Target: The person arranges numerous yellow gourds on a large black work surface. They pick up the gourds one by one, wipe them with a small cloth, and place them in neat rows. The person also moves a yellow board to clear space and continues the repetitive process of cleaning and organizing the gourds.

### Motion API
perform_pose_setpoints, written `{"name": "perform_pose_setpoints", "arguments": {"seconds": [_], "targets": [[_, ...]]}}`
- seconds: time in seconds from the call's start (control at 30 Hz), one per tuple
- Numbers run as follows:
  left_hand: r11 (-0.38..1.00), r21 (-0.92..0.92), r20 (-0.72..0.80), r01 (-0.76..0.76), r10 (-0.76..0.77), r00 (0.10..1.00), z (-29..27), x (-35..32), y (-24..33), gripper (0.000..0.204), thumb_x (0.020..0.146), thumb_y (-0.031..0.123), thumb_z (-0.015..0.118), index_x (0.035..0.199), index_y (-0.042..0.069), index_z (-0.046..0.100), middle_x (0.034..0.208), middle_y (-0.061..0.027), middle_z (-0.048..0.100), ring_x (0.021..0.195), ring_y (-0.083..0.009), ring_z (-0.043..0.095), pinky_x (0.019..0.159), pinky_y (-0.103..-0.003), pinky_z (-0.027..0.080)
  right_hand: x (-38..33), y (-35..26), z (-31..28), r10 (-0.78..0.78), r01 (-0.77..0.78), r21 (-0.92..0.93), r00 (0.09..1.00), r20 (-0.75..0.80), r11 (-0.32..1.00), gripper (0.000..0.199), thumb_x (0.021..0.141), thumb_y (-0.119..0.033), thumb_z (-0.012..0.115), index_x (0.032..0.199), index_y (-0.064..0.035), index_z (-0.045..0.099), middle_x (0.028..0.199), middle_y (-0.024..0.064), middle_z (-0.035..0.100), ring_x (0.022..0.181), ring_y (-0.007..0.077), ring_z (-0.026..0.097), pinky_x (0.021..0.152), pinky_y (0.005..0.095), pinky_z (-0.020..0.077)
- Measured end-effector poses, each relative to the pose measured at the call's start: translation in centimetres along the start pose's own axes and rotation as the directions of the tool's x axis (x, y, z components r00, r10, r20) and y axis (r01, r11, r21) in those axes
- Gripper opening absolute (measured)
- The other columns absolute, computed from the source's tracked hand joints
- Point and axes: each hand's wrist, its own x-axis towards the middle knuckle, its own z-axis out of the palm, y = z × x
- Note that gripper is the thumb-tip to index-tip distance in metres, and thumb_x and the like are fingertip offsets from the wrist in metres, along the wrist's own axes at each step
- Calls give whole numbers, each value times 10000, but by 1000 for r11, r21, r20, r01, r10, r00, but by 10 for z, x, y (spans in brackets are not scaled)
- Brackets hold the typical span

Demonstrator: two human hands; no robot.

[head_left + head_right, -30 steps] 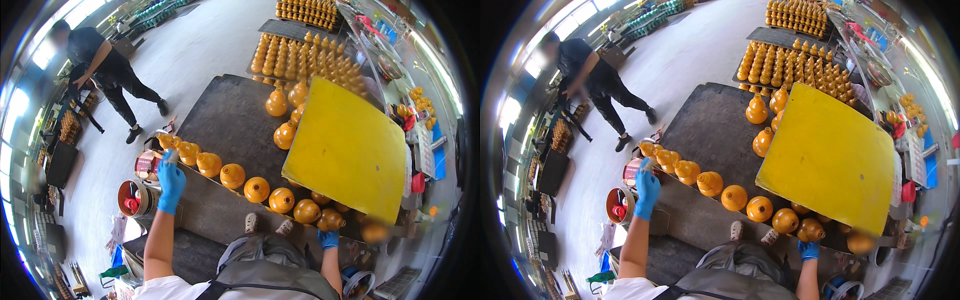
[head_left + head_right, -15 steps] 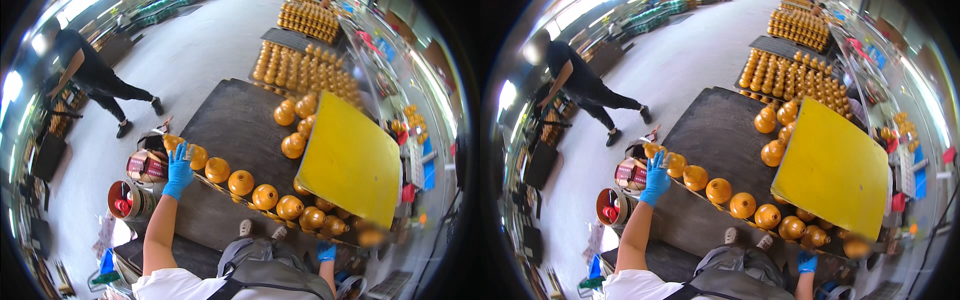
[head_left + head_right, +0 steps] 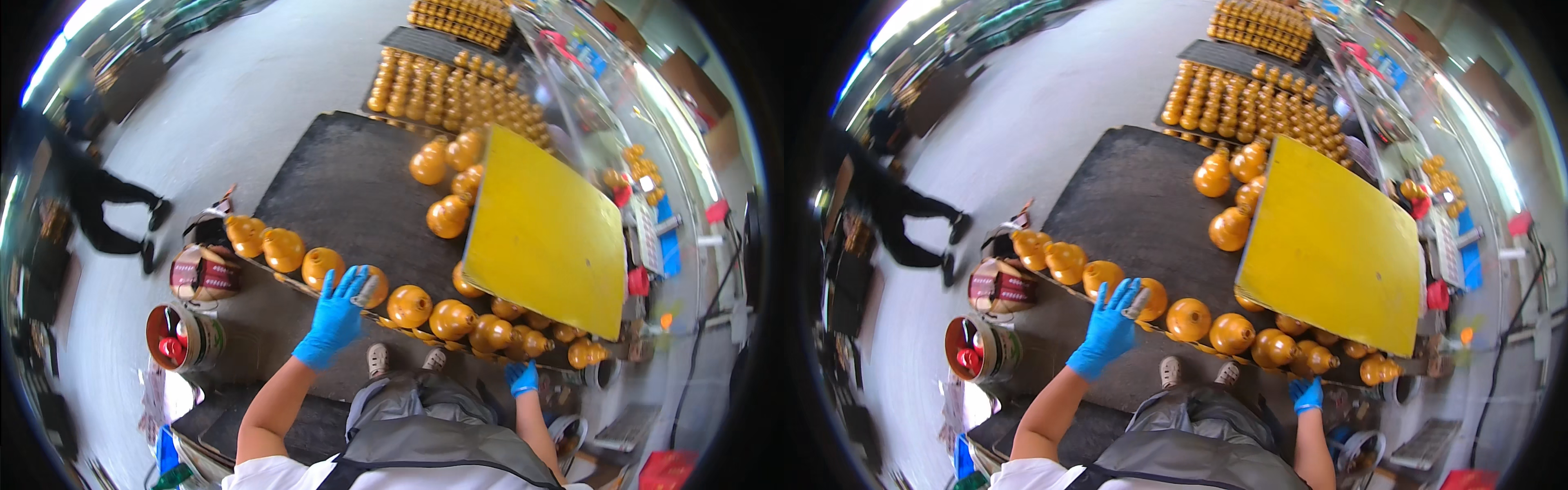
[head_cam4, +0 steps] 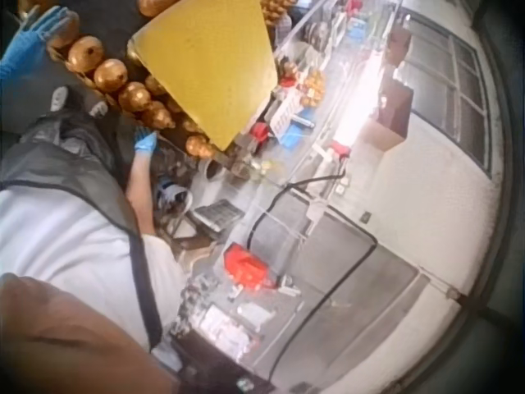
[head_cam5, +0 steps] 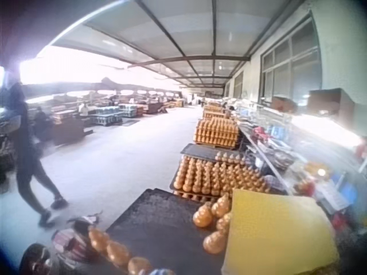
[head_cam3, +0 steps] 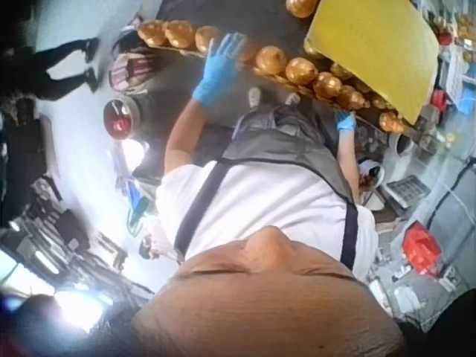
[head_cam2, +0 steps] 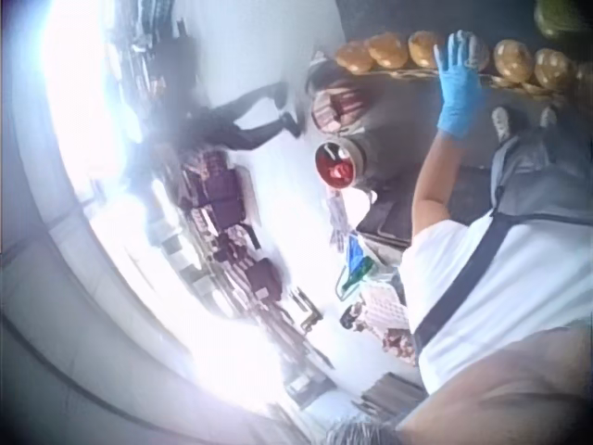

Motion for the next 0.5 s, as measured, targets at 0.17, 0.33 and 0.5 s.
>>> {"name": "perform_pose_setpoints", "arguments": {"seconds": [0.17,0.33,0.5], "targets": [[1000,24,19,-14,13,1000,2,6,21,578,794,47,543,1363,130,483,1451,-128,405,1365,-281,347,1135,-545,126,-11,11,0,19,-18,54,1000,-11,998,663,908,-647,377,1220,-79,519,1087,160,640,901,331,636,806,462,491],[929,-222,116,-294,325,939,4,30,113,573,806,45,524,1369,138,473,1414,-115,454,1329,-303,396,1125,-563,136,-14,19,-15,38,-49,111,994,99,993,712,907,-673,345,1323,-104,447,1226,157,581,1007,337,612,838,462,482],[898,-201,184,-392,427,885,29,47,172,603,811,46,524,1397,153,429,1460,-118,395,1352,-278,376,1112,-577,181,-15,17,-26,14,-38,178,991,134,983,679,926,-627,371,1289,-64,477,1224,176,586,1054,361,592,874,473,481]]}}
